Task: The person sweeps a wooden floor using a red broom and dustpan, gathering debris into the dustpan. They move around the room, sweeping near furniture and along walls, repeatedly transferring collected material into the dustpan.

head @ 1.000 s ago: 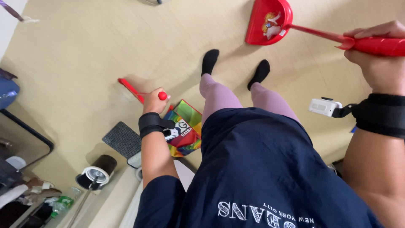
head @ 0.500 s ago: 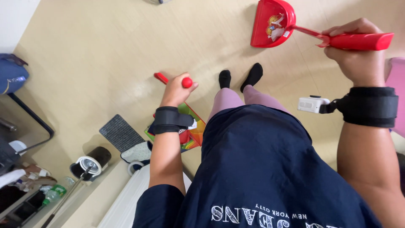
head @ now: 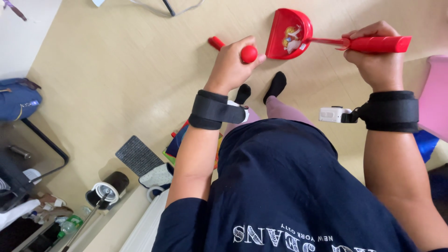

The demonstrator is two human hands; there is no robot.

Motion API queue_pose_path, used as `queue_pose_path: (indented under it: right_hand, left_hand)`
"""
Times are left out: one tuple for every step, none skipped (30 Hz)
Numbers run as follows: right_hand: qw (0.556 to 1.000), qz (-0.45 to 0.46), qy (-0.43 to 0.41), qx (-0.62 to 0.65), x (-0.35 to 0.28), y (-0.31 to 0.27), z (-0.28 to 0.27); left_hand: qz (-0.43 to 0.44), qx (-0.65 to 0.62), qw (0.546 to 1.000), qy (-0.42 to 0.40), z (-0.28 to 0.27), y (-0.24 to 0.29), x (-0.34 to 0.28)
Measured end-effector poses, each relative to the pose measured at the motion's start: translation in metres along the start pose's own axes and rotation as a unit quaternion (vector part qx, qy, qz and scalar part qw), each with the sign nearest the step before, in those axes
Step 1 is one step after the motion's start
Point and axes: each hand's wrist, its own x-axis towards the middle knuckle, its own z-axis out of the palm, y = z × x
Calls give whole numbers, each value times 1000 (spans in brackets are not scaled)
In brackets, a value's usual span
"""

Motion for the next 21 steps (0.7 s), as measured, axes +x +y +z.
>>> queue_pose_path:
  right_hand:
    - [1000, -4, 3, 1, -1, -1, -2]
    - [1000, 2, 14, -10, -2, -1, -5]
    - [999, 8, 26, -20, -4, -1, -7]
    - [999, 5, 30, -20, -7, 1, -9]
    - [999, 8, 41, -19, -10, 3, -12]
    - [998, 12, 52, -19, -12, 6, -15]
    - [998, 11, 56, -20, -14, 6, -18]
    - [998, 10, 59, -18, -16, 7, -19]
    - [998, 8, 60, -16, -17, 7, -22]
    - [998, 7, 62, -17, -19, 7, -25]
    - [998, 13, 68, -15, -19, 6, -26]
    - [997, 19, 73, -14, -18, 4, -26]
    - [997, 16, 72, -14, -18, 7, -28]
    - [997, 18, 76, -17, -17, 9, -29]
    - [996, 22, 82, -20, -17, 12, -31]
    - [996, 20, 82, -20, -16, 11, -30]
    - [996, 21, 82, -32, -17, 11, -30]
    - [995, 22, 81, -44, -17, 11, -30]
    - [995, 23, 84, -46, -17, 11, -29]
    - [996, 25, 83, -34, -17, 11, -28]
    - [996, 28, 81, -22, -18, 12, -27]
  left_hand:
    - [4, 2, 1000, 0, -10, 3, -1]
    - [-2, -11, 1000, 2, -21, 5, -2]
    - [-9, -23, 1000, 2, -31, 8, -3]
    - [-4, -21, 1000, 1, -52, 9, -11]
    - [-21, -38, 999, 17, -73, 11, -17]
    - [-39, -56, 997, 33, -94, 12, -23]
    - [-35, -56, 997, 31, -110, 12, -32]
    - [-48, -55, 996, 44, -126, 11, -40]
    - [-62, -55, 995, 59, -142, 10, -50]
    - [-59, -56, 995, 59, -145, 6, -52]
    - [-59, -47, 996, 53, -151, 1, -55]
    - [-59, -38, 996, 47, -157, -4, -58]
    - [-58, -38, 996, 51, -150, -12, -59]
    - [-56, -20, 997, 42, -144, -20, -59]
    - [-53, -3, 998, 31, -137, -29, -57]
    - [-52, -3, 998, 32, -126, -33, -53]
    - [-84, 31, 996, 20, -114, -36, -49]
    - [-117, 64, 991, 7, -102, -40, -44]
    - [-115, 63, 991, 5, -87, -56, -40]
    - [-110, 81, 990, 13, -72, -72, -35]
    - [-108, 100, 989, 21, -56, -88, -32]
